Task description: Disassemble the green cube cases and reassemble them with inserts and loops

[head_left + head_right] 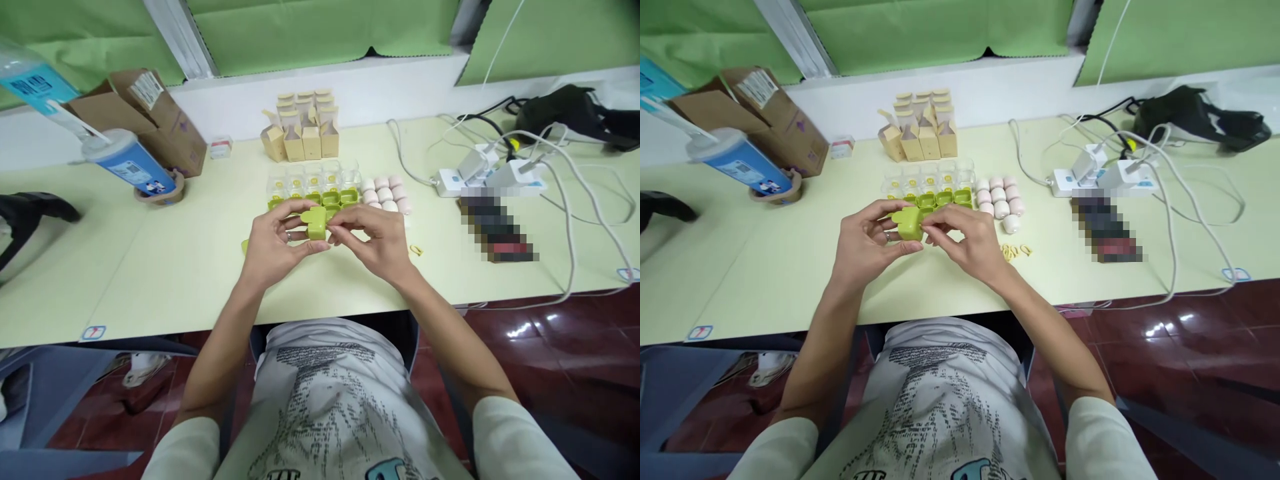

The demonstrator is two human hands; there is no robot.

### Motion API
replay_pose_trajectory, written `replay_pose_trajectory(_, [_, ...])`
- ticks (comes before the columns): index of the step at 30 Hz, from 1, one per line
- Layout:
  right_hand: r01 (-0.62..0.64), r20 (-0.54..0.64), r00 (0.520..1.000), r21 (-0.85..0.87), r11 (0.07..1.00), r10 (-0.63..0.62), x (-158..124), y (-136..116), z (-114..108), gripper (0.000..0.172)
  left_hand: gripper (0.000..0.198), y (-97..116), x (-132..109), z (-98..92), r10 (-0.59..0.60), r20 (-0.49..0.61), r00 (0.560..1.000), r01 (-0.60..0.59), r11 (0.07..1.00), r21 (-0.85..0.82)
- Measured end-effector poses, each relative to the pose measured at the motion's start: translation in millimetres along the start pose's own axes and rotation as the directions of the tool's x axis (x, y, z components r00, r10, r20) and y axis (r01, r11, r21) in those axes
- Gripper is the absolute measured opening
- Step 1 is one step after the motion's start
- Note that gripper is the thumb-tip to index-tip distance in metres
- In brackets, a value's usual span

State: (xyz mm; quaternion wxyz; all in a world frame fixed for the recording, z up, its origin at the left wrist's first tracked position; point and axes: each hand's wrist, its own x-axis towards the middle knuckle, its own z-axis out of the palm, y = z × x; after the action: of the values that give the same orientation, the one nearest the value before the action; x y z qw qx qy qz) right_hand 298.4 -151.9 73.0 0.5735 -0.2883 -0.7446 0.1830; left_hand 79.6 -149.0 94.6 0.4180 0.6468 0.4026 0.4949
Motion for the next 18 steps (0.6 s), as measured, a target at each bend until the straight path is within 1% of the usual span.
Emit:
replay_pose_trajectory(1, [-0.028,0.001,1.0,0.044,0.999,0.028,0,0,1,0.02,0.076,0,-1,-0.2,0.001,0.005,1.0,-0.001,1.0,0.001])
replay_pose_trajectory(3, [-0.135,0.026,0.991,0.208,0.969,0.132,0,2,5,0.026,0.076,2,-1,-2.4,0.005,0.026,1.0,-0.005,1.0,0.011])
replay_pose_trajectory(5, [-0.268,0.084,0.963,0.396,0.878,0.256,1,3,7,0.034,0.076,3,-1,-6.1,0.008,0.057,0.998,-0.009,1.0,0.023])
replay_pose_trajectory(7, [-0.359,0.137,0.931,0.509,0.782,0.338,3,5,7,0.042,0.075,4,0,-9.9,0.022,0.087,0.996,-0.025,0.999,0.026])
replay_pose_trajectory(9, [-0.399,0.172,0.913,0.561,0.726,0.369,6,7,5,0.043,0.073,3,1,-12.6,0.046,0.108,0.993,-0.048,0.999,0.023])
replay_pose_trajectory(12, [-0.419,0.207,0.904,0.608,0.675,0.374,8,8,1,0.035,0.074,0,2,-13.5,0.063,0.117,0.991,-0.068,0.997,0.036])
replay_pose_trajectory(14, [-0.426,0.204,0.898,0.619,0.66,0.389,8,8,0,0.035,0.075,-2,2,-12.6,0.06,0.109,0.992,-0.066,0.996,0.057])
replay_pose_trajectory(18, [-0.457,0.189,0.878,0.6,0.657,0.439,6,7,4,0.041,0.076,-3,0,-9.9,0.062,0.092,0.994,-0.069,0.994,0.08])
